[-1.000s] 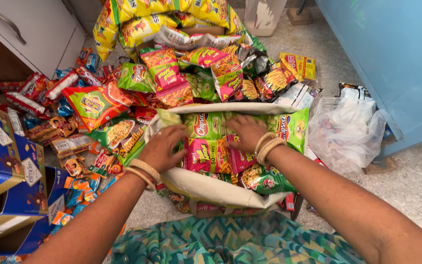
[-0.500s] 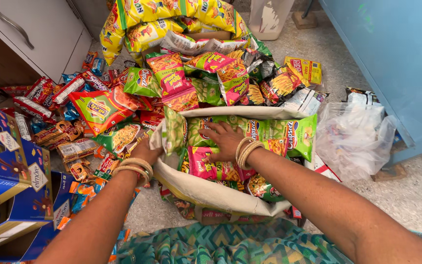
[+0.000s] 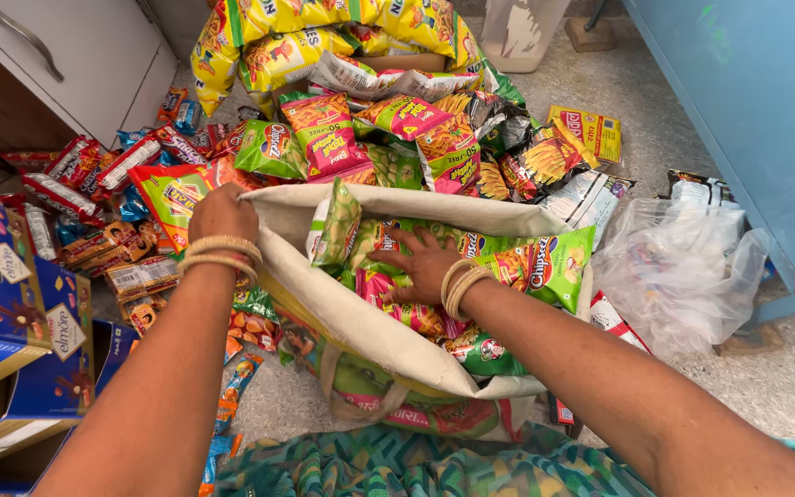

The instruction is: The person sorts snack packets from a large pile on the floor into a cloth sack. They pick up individual packets, inspect them, and place them into the sack, repeating this process for various snack types.

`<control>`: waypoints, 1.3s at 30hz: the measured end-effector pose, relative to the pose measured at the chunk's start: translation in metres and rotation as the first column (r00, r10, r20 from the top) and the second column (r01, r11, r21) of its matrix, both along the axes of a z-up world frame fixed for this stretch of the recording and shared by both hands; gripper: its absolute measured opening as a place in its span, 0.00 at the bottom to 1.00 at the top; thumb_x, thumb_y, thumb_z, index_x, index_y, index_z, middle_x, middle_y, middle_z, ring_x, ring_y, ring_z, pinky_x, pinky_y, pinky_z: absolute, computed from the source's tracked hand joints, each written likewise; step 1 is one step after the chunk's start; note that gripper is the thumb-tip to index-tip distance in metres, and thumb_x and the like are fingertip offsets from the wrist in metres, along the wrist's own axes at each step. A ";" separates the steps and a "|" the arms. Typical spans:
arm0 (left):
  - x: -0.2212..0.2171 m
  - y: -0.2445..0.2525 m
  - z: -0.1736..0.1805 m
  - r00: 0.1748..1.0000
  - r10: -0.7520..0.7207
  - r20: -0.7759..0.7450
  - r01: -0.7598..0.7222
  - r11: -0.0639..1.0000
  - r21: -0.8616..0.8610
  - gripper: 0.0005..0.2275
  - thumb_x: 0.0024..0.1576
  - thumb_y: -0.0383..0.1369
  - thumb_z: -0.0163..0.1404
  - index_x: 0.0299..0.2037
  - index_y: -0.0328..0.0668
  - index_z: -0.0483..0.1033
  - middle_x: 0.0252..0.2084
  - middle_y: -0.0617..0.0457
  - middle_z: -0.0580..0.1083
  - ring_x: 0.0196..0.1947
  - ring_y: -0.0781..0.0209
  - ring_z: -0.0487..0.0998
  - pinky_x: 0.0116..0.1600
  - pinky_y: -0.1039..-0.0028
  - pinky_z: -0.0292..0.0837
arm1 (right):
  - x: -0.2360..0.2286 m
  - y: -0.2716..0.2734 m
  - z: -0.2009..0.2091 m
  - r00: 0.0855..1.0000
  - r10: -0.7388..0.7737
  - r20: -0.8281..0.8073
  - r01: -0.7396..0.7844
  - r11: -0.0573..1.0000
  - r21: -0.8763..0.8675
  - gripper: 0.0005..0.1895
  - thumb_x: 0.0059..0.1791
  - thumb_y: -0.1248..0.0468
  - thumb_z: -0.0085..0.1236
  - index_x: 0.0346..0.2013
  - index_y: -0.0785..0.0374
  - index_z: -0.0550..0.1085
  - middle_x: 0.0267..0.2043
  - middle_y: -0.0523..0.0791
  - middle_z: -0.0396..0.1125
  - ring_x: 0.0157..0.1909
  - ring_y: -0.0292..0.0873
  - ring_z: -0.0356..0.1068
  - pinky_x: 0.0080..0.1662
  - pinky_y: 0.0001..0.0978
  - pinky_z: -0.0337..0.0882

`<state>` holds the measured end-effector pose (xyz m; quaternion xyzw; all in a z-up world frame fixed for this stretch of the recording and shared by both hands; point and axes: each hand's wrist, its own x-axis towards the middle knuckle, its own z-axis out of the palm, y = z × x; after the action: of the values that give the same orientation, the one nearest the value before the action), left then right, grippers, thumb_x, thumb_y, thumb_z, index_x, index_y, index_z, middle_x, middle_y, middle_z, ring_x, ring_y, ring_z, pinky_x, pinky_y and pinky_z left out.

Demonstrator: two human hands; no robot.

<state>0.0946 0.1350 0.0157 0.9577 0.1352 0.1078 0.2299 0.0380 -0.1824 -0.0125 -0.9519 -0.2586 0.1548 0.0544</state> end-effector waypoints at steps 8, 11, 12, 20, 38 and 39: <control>-0.016 -0.057 0.014 0.809 -0.438 0.393 0.436 0.895 0.099 0.14 0.53 0.30 0.54 0.50 0.44 0.76 0.50 0.42 0.75 0.47 0.37 0.77 0.50 0.51 0.72 | 0.005 0.004 0.005 0.998 0.053 -0.029 -0.053 0.999 0.010 0.48 0.41 0.37 0.62 0.73 0.23 0.51 0.80 0.45 0.35 0.78 0.63 0.36 0.67 0.74 0.46; -0.026 -0.104 -0.012 0.738 -0.630 0.243 0.592 0.777 0.216 0.11 0.56 0.36 0.54 0.48 0.48 0.76 0.49 0.45 0.75 0.48 0.39 0.77 0.52 0.51 0.72 | 0.000 0.010 0.000 0.997 0.073 0.004 -0.073 0.997 0.001 0.49 0.40 0.37 0.63 0.72 0.26 0.53 0.81 0.43 0.34 0.78 0.63 0.36 0.68 0.73 0.46; -0.031 -0.111 -0.021 0.750 -0.658 0.065 0.620 0.735 0.276 0.11 0.59 0.39 0.53 0.50 0.49 0.76 0.51 0.45 0.74 0.47 0.40 0.77 0.51 0.49 0.71 | -0.001 0.012 -0.001 0.996 0.084 0.001 -0.084 0.996 -0.020 0.49 0.40 0.36 0.63 0.72 0.27 0.52 0.81 0.43 0.34 0.78 0.63 0.35 0.67 0.73 0.45; -0.057 -0.064 -0.048 0.848 -0.400 -0.347 0.505 0.809 0.301 0.17 0.53 0.42 0.55 0.52 0.57 0.77 0.60 0.50 0.66 0.64 0.46 0.66 0.63 0.48 0.64 | -0.004 0.009 -0.021 0.986 0.159 -0.040 -0.154 0.983 0.098 0.48 0.40 0.34 0.62 0.73 0.28 0.54 0.80 0.43 0.38 0.79 0.62 0.35 0.66 0.76 0.41; 0.045 -0.093 -0.053 0.942 -0.196 0.272 0.207 0.978 -0.012 0.18 0.51 0.39 0.58 0.51 0.45 0.74 0.51 0.42 0.74 0.50 0.38 0.76 0.53 0.48 0.66 | 0.141 0.001 -0.005 0.860 -0.509 0.031 0.335 0.611 0.718 0.10 0.47 0.58 0.63 0.38 0.60 0.80 0.34 0.46 0.76 0.35 0.42 0.78 0.40 0.35 0.76; 0.058 -0.093 -0.062 0.927 -0.143 0.346 0.169 0.984 -0.047 0.24 0.49 0.39 0.60 0.55 0.43 0.71 0.52 0.38 0.74 0.50 0.34 0.75 0.51 0.47 0.66 | 0.145 0.002 -0.009 0.868 -0.490 0.075 0.307 0.652 0.693 0.12 0.47 0.57 0.64 0.40 0.60 0.80 0.36 0.47 0.77 0.38 0.44 0.78 0.43 0.37 0.75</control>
<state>0.1529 0.0420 -0.0462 0.9228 0.0207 0.2483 0.2938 0.1833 -0.1807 -0.0216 -0.9144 -0.0834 -0.0871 0.3865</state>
